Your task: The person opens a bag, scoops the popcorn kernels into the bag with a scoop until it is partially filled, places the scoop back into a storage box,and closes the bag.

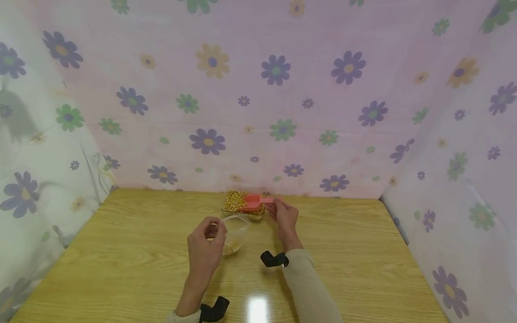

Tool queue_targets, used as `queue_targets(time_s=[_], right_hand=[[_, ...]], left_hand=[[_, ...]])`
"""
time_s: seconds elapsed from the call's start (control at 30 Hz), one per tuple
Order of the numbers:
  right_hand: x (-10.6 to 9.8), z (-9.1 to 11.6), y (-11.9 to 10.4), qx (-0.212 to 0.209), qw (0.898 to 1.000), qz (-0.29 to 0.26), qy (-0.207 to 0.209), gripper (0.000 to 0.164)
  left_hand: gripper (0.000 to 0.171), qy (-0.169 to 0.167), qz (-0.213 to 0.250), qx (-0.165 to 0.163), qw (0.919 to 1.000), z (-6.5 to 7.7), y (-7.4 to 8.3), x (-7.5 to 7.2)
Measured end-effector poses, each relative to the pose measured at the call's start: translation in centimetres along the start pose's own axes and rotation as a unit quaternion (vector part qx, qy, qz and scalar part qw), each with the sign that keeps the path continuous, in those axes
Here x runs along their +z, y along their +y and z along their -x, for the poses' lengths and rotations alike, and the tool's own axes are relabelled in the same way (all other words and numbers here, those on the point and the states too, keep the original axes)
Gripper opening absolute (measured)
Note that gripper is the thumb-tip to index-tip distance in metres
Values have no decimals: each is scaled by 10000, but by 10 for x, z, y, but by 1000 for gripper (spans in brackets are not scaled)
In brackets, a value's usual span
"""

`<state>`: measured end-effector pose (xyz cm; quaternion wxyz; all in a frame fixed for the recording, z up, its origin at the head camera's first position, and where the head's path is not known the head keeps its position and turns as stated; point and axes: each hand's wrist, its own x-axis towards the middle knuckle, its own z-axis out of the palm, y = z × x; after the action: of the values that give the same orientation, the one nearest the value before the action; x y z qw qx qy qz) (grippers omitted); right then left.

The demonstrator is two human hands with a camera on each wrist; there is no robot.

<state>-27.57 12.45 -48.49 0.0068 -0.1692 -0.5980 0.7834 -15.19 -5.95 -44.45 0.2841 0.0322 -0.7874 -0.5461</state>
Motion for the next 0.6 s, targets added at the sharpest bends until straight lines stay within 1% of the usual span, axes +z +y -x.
queue_targets(time_s=[0.1, 0.27, 0.4, 0.6], right_hand=[[-1, 0, 2, 99, 9999, -109, -44, 37], [-1, 1, 3, 11, 9998, -169, -107, 40], [0, 3, 3, 43, 9996, -241, -154, 40], [2, 6, 3, 113, 9988, -467, -103, 38]], left_hand=[[11, 1, 7, -20, 10000, 0, 0, 0], [11, -44, 40, -54, 10000, 0, 1, 0], [10, -65, 45, -78, 9999, 1, -1, 0], [9, -52, 51, -63, 10000, 1, -1, 1]])
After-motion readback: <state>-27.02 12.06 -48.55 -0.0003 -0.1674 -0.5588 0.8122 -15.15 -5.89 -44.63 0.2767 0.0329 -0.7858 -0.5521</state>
